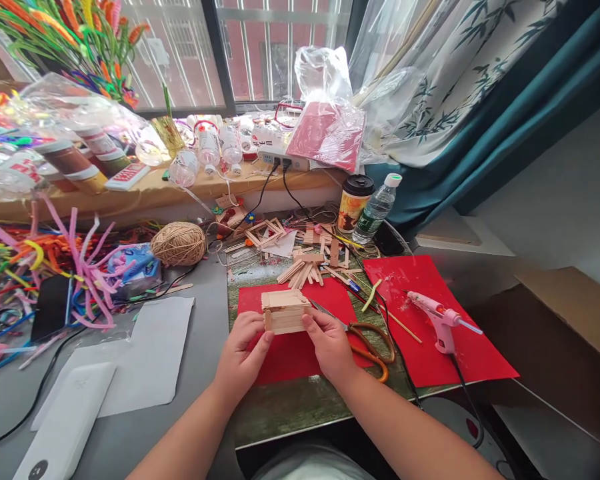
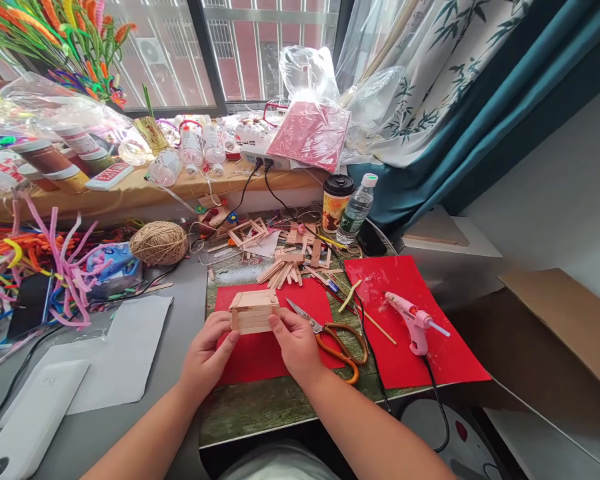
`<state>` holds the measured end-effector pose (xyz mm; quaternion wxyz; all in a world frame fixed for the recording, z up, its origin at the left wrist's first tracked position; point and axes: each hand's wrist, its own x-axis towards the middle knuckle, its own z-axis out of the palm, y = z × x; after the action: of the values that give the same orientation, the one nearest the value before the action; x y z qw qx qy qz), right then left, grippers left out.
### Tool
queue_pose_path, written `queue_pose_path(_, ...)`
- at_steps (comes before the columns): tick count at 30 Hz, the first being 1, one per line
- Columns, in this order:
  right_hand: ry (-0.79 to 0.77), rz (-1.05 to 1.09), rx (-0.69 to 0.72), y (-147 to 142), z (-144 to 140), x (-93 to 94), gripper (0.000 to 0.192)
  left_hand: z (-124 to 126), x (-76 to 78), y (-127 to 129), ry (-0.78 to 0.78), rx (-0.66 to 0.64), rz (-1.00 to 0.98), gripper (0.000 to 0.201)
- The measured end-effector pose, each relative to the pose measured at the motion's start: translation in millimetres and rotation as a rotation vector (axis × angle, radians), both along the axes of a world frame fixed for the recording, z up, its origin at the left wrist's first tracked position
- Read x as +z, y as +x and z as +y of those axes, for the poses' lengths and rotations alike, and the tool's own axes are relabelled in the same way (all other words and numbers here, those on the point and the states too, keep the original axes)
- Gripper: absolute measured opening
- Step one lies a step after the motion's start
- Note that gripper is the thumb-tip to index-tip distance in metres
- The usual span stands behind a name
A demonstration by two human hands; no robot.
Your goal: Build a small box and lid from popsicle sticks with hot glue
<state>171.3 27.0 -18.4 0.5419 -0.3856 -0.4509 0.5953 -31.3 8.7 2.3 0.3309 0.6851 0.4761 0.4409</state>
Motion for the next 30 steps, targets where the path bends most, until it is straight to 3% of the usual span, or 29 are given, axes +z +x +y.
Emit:
queue_pose_path(8,0.017,-0.092,0.094,-6.2,-5.3,-1.9,0.033,0.5,-1.9,-4.0,0.006,0.14,-0.055,0.016)
queue_pose_path(17,-0.072,-0.025,0.037,-10.8,-7.0,-8.5,0.036,0.7,0.2,-6.3,-0.024,0.079,-0.155,0.02)
queue_pose_path(30,0.055,-0.173,0.054,-9.0,-9.7,-1.0,0.036,2.4,0.8,-6.5,-0.072,0.084,-0.17,0.026)
